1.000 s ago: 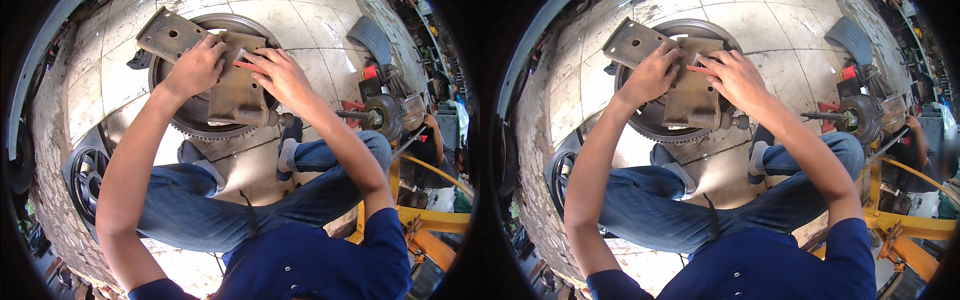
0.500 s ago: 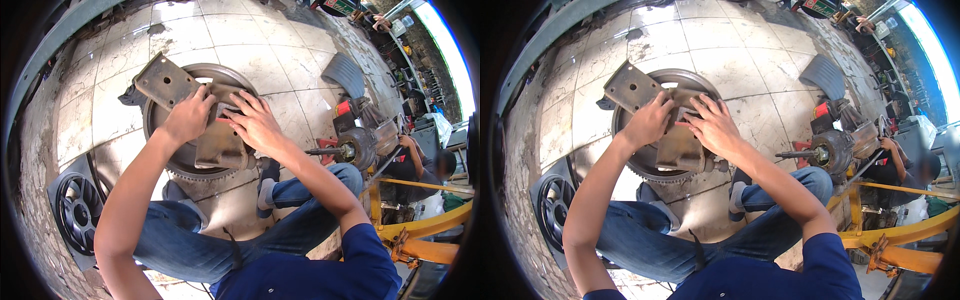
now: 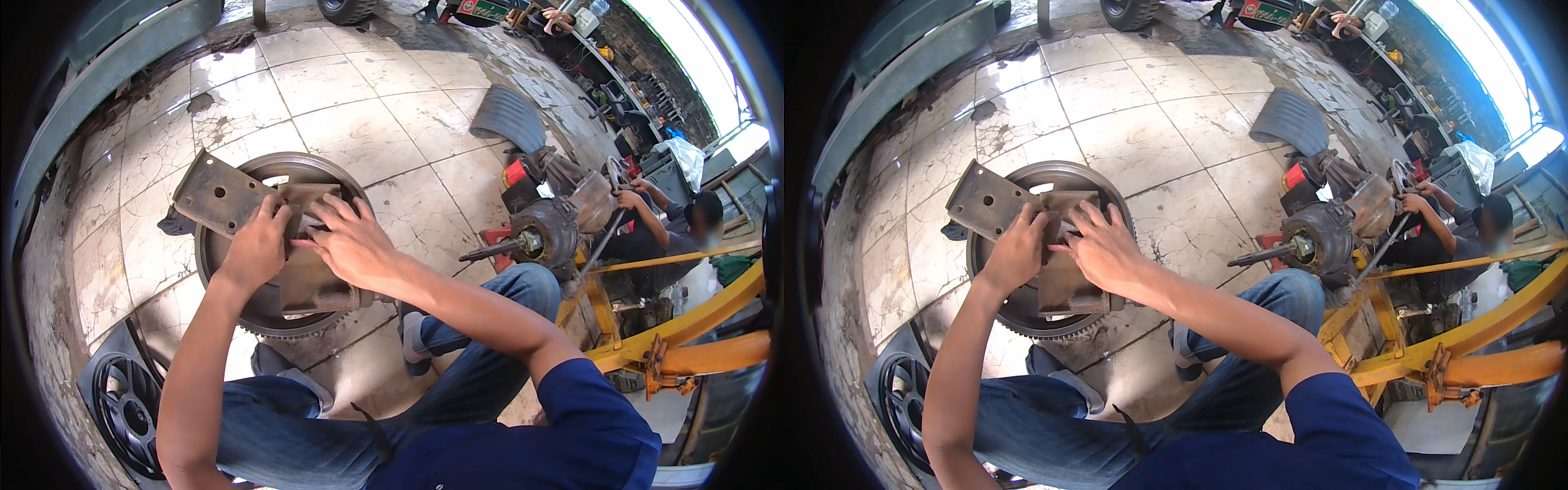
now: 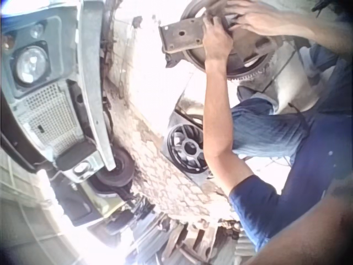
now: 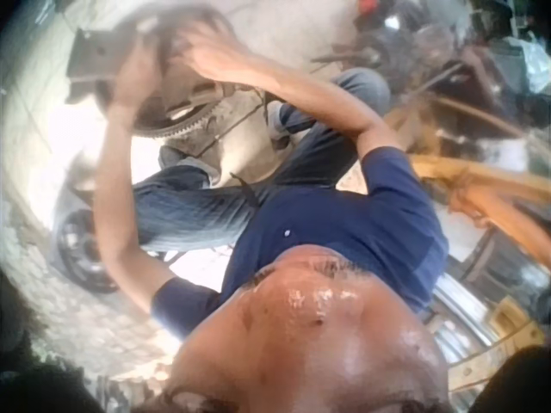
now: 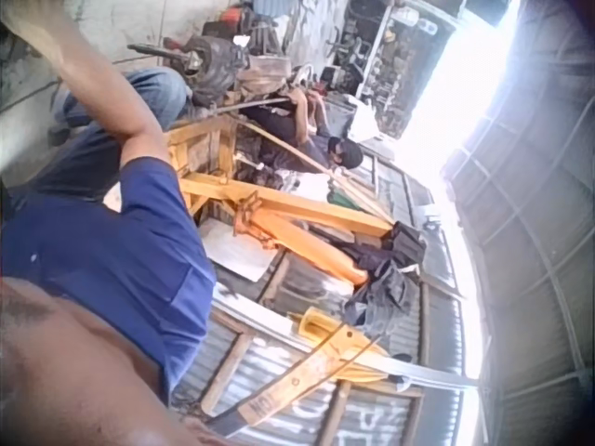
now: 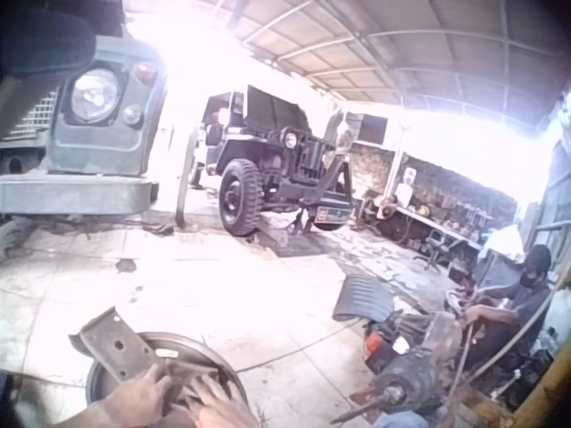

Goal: The person sits on the floor and uses a sanding block to scrub the surface of a metal brake assembly. They repeatedly rub the sanding block over the metal plates and edges, flipping the block to use different sides.

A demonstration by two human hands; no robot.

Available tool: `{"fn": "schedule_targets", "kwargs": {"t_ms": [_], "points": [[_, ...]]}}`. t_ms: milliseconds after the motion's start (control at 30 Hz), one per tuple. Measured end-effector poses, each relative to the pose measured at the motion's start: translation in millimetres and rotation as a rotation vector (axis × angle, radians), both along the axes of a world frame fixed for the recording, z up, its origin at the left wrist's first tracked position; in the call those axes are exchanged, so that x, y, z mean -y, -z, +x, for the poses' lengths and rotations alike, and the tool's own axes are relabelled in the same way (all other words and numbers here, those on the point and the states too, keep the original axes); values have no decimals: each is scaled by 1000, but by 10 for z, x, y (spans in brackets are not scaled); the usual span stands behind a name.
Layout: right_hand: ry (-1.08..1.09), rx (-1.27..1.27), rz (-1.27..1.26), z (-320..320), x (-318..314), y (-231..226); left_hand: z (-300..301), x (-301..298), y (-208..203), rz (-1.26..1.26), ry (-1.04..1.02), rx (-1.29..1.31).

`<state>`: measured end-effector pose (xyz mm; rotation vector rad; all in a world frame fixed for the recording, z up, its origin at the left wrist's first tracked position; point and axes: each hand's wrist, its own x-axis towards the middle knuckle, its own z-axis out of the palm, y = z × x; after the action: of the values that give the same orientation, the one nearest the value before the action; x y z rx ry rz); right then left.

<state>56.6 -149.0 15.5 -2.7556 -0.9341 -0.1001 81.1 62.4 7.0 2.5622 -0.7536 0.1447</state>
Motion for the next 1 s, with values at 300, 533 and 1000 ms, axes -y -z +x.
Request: {"fn": "schedule_targets", "kwargs": {"t_ms": [300, 533, 1000], "points": [[33, -50, 26, 75, -87, -115, 23, -65, 76, -62, 38, 19], [-16, 9, 11, 6, -49, 32, 5, -77, 168, -45, 18, 102], [41, -53, -99, -60, -67, 13, -21, -74, 74, -69, 40, 35]]}}
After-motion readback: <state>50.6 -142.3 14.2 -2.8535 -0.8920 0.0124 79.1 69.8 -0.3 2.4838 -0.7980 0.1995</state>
